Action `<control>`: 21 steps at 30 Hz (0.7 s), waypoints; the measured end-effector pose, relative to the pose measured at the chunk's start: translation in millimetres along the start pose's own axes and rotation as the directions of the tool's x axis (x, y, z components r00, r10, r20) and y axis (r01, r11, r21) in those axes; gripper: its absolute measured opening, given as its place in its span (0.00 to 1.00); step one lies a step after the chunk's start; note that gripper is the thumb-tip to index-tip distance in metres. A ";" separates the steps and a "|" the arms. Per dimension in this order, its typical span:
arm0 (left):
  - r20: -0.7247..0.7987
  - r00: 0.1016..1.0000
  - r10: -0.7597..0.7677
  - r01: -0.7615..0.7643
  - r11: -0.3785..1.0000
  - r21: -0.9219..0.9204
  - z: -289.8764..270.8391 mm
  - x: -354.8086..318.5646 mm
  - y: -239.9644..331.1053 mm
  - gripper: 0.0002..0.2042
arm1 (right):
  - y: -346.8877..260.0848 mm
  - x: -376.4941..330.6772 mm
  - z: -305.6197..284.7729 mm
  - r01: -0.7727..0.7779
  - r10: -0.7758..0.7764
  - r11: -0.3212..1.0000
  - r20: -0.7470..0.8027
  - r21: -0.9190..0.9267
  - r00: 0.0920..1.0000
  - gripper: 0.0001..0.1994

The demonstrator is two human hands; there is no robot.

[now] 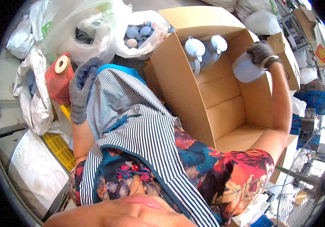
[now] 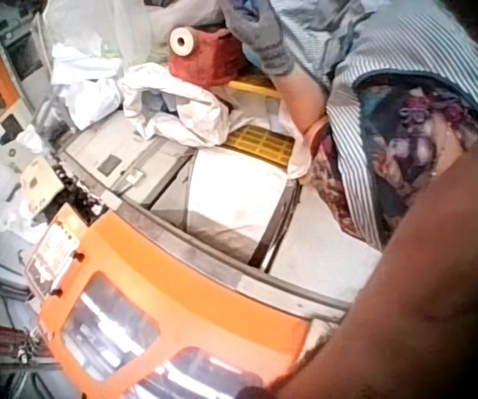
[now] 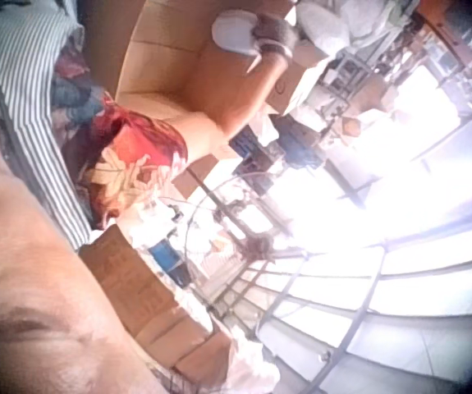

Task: The person assembles plastic pitchers by placing lids and caps onto the blue pitcher bodies and then places the assembled pitchers into a cardboard box.

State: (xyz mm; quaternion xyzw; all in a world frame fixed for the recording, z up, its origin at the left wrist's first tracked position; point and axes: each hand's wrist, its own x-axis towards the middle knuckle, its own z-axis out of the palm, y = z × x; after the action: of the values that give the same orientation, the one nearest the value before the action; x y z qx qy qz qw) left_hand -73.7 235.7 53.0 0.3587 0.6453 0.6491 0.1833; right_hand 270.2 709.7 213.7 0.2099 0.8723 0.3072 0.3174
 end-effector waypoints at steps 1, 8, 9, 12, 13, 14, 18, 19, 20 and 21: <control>0.005 1.000 -0.024 0.024 0.996 0.091 -41.0 7.9 1.9 0.14 | -30.2 7.4 35.9 0.024 -0.024 1.000 -0.075 0.005 0.997 0.09; -0.238 0.967 -0.085 0.128 0.977 0.169 -111.5 -20.4 -17.3 0.13 | -71.4 80.7 125.6 0.232 -0.130 0.966 -0.553 0.117 0.823 0.20; -0.268 0.958 -0.107 0.152 0.976 0.155 -120.3 -25.3 -26.5 0.13 | -76.7 78.0 122.8 0.238 -0.060 0.939 -0.565 0.247 0.823 0.22; -0.336 0.930 -0.151 0.179 0.982 0.052 -134.5 -36.4 -54.1 0.13 | -62.3 82.2 135.7 0.085 -0.090 0.996 -0.589 -0.036 0.803 0.22; -0.415 0.905 -0.097 0.164 0.978 0.129 -160.5 -65.9 -55.6 0.13 | -72.2 117.7 82.6 0.102 -0.058 0.994 -0.642 0.031 0.764 0.23; -0.458 0.887 -0.058 0.184 0.954 0.235 -176.6 -84.8 -55.7 0.13 | -90.7 136.6 65.8 0.160 -0.077 0.986 -0.698 0.054 0.712 0.23; -0.635 0.772 -0.034 0.288 0.909 0.301 -236.7 -108.4 -82.2 0.15 | -118.6 59.5 19.6 -0.009 0.218 0.820 -0.297 0.573 0.930 0.19; -0.714 0.697 -0.065 0.393 0.868 0.304 -263.4 -116.5 -76.7 0.16 | -111.6 42.3 32.4 0.056 0.221 0.703 -0.292 0.709 0.931 0.20; -0.793 0.603 -0.090 0.497 0.820 0.284 -314.4 -128.7 -108.0 0.17 | -104.8 21.0 43.3 0.116 0.236 0.562 -0.294 0.819 0.926 0.21; -0.859 0.499 -0.112 0.585 0.775 0.238 -354.4 -152.4 -143.0 0.19 | -100.8 7.3 43.4 0.127 0.270 0.489 -0.288 0.863 0.919 0.21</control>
State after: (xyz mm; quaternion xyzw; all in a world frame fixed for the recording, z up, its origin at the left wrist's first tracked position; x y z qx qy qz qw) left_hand -251.8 -107.1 -88.6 -0.0870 0.8608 0.4918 -0.0978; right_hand 277.4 658.4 116.7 0.3127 0.9411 -0.1263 -0.0240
